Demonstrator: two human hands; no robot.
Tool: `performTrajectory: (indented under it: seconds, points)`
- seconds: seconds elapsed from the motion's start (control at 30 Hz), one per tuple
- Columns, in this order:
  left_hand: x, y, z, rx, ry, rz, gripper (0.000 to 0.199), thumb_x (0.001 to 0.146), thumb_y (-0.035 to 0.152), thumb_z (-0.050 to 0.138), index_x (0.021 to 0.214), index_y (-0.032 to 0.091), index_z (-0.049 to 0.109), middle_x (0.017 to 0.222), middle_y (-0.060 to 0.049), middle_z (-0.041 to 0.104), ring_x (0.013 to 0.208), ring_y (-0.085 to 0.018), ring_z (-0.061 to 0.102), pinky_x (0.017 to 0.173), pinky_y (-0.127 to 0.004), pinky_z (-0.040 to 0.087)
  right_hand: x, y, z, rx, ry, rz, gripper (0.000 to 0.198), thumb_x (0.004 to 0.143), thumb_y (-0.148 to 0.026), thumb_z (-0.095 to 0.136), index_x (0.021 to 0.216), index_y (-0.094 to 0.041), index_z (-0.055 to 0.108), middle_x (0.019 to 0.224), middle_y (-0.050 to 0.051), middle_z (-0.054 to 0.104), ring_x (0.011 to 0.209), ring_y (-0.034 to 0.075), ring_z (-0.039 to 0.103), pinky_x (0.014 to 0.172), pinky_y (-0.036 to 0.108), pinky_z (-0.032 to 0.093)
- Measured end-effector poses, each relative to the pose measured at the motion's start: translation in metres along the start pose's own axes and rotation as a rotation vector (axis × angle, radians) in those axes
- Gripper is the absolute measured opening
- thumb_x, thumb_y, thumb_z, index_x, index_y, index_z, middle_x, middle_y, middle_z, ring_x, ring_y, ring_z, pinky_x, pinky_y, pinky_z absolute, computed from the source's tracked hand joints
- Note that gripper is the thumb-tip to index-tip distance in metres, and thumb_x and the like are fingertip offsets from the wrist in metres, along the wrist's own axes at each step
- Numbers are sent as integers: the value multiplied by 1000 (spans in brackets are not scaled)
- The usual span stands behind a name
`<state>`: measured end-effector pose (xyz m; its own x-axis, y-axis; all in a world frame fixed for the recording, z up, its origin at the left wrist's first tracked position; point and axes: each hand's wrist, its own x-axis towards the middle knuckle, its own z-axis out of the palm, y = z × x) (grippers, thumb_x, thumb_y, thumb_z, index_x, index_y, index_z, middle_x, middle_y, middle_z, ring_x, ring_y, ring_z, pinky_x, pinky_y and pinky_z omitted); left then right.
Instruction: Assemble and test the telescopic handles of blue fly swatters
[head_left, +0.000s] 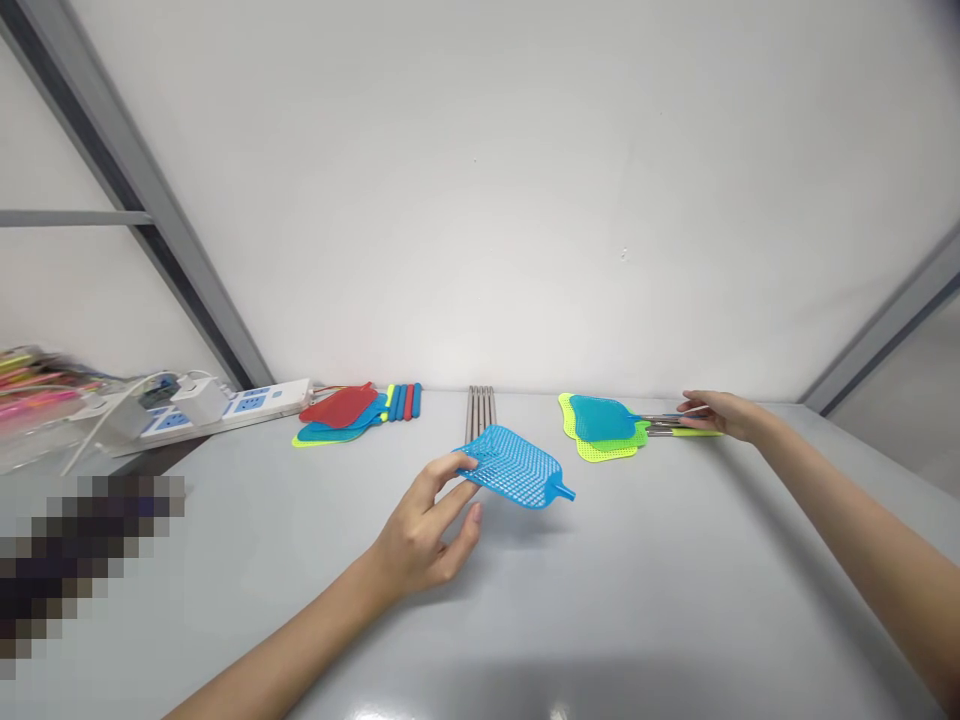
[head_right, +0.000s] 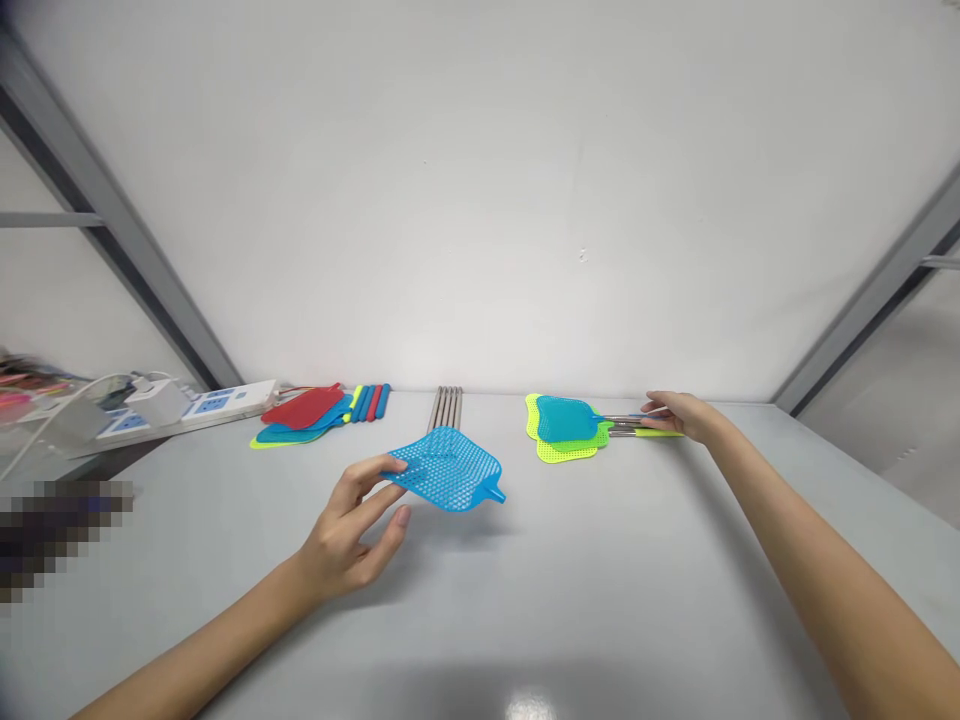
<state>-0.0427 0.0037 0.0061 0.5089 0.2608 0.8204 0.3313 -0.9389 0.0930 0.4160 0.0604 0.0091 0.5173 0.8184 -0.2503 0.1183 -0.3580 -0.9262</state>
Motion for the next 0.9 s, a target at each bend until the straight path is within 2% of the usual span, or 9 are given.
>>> performTrajectory:
  seconds: [0.1, 0.17, 0.37, 0.47, 0.57, 0.7, 0.8, 0.83, 0.9]
  points:
    - [0, 2, 0, 11, -9, 7, 30, 74, 3, 47, 102, 13, 50, 104, -12, 42, 95, -20, 48, 76, -34, 49, -3, -3, 0, -98, -76, 117, 25, 86, -27, 49, 106, -13, 53, 104, 8, 56, 85, 16, 57, 72, 34, 49]
    - [0, 2, 0, 8, -11, 14, 30, 74, 2, 47, 102, 13, 50, 102, -12, 42, 95, -20, 47, 75, -33, 49, -5, -6, 0, -150, -87, 134, 23, 86, -27, 48, 104, -14, 54, 102, 7, 56, 83, 15, 57, 70, 33, 49]
    - [1, 2, -1, 17, -36, 23, 32, 74, 2, 47, 104, 13, 49, 102, -12, 42, 93, -20, 47, 72, -33, 49, -11, -17, 0, -214, -48, 54, 20, 84, -30, 51, 91, -13, 59, 95, 7, 59, 66, 11, 58, 58, 24, 51]
    - [2, 3, -1, 21, -46, 22, 31, 74, 3, 47, 103, 13, 50, 101, -12, 42, 91, -20, 47, 71, -33, 49, -16, -17, 3, -207, -104, 53, 18, 77, -30, 57, 82, -13, 62, 88, 9, 62, 60, 12, 60, 54, 23, 54]
    - [2, 3, -2, 19, -48, 20, 30, 74, 3, 46, 102, 13, 50, 101, -12, 42, 90, -19, 47, 71, -33, 49, -21, -14, 6, -193, -176, 58, 16, 73, -27, 61, 82, -14, 62, 86, 9, 63, 63, 15, 62, 58, 26, 57]
    - [3, 4, -2, 19, -39, 13, 28, 75, 4, 46, 101, 13, 51, 99, -12, 43, 88, -19, 49, 70, -33, 49, -33, -18, 9, -170, -220, 10, 19, 73, -29, 61, 88, -17, 62, 100, 11, 61, 72, 17, 63, 61, 26, 57]
    - [3, 4, -2, 6, -46, 26, 28, 73, 3, 46, 99, 13, 51, 99, -12, 44, 87, -19, 49, 69, -32, 49, -53, -31, 15, -128, -344, -7, 27, 76, -36, 57, 94, -18, 61, 106, 12, 60, 79, 20, 63, 64, 29, 56]
    - [3, 3, -2, -2, -48, 37, 28, 73, 2, 46, 98, 13, 52, 98, -11, 44, 87, -19, 49, 68, -32, 49, -61, -35, 19, -68, -488, -3, 31, 79, -39, 51, 99, -17, 60, 109, 13, 58, 84, 22, 62, 69, 32, 54]
    - [3, 4, -2, -11, -40, 68, 26, 72, 1, 46, 94, 13, 52, 95, -11, 46, 85, -19, 50, 66, -32, 48, -81, -43, 29, 16, -684, 4, 42, 84, -45, 37, 105, -14, 57, 110, 14, 58, 86, 23, 62, 72, 36, 51]
